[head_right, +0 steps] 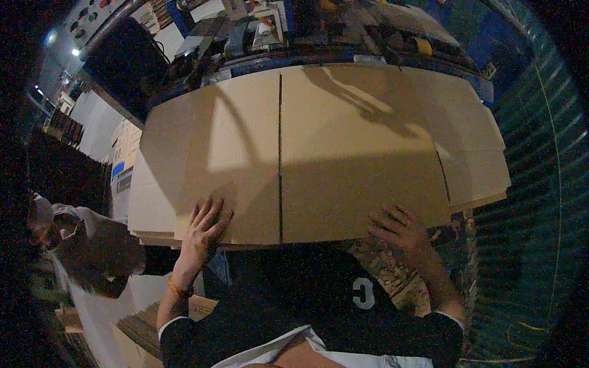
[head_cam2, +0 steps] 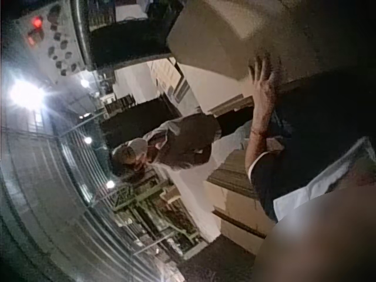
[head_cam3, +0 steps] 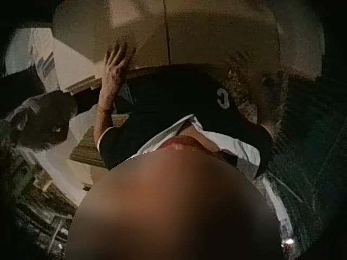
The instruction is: The person repeatedly picks up flat cardboard sheets from a conveyor and stacks them on a growing pile. The hands align each sheet and place it on top of the previous ones. A coworker stands nearby but does not assist with the stacking.
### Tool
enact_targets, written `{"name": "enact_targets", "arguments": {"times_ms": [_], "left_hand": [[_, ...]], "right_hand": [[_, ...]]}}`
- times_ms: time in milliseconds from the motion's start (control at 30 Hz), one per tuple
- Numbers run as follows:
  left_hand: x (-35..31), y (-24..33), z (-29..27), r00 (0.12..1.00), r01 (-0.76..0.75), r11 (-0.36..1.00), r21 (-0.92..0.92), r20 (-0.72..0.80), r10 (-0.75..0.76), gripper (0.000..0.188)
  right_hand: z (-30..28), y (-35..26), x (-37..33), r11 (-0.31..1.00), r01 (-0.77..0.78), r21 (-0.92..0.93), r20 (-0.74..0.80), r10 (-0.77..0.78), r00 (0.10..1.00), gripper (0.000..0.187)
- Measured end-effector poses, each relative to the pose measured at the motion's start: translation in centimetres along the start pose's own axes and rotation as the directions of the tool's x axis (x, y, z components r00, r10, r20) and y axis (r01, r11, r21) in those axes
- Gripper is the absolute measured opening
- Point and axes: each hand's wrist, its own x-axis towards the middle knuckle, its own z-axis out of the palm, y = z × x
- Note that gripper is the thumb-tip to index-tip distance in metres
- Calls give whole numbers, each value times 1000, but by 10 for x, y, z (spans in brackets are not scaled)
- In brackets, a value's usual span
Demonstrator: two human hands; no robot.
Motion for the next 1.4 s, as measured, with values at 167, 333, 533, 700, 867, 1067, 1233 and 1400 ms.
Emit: {"name": "enact_targets", "arguments": {"times_ms": [167,333,533,700,867,1067,1233,1400], "left_hand": [[5,-14,-3,999,-2,1000,15,-53,2,45],[44,-54,3,983,21,1000,-11,-179,-23,66],[136,-102,10,921,-8,999,-37,-389,-7,66],[211,-140,33,923,23,994,106,-384,20,64],[211,-133,27,824,397,917,36,-453,-339,73],[18,-128,4,142,724,583,-367,-748,-648,64],[-47,-118,50,12,853,261,-452,-484,-875,71],[-18,-115,41,-245,498,321,-805,-486,-839,71]], "right_hand": [[-2,34,17,999,16,-42,69,-13,998,54],[-3,83,69,993,-43,-106,111,55,992,63],[-12,136,157,991,-79,-107,66,87,994,71],[9,180,201,973,-180,-145,-127,163,978,61],[0,159,206,906,-369,-205,-206,329,922,51],[-45,163,-1,506,-817,278,-576,768,280,45],[-2,232,-119,446,-533,719,-470,877,99,44],[16,246,-109,403,-372,836,-456,887,-65,51]]}}
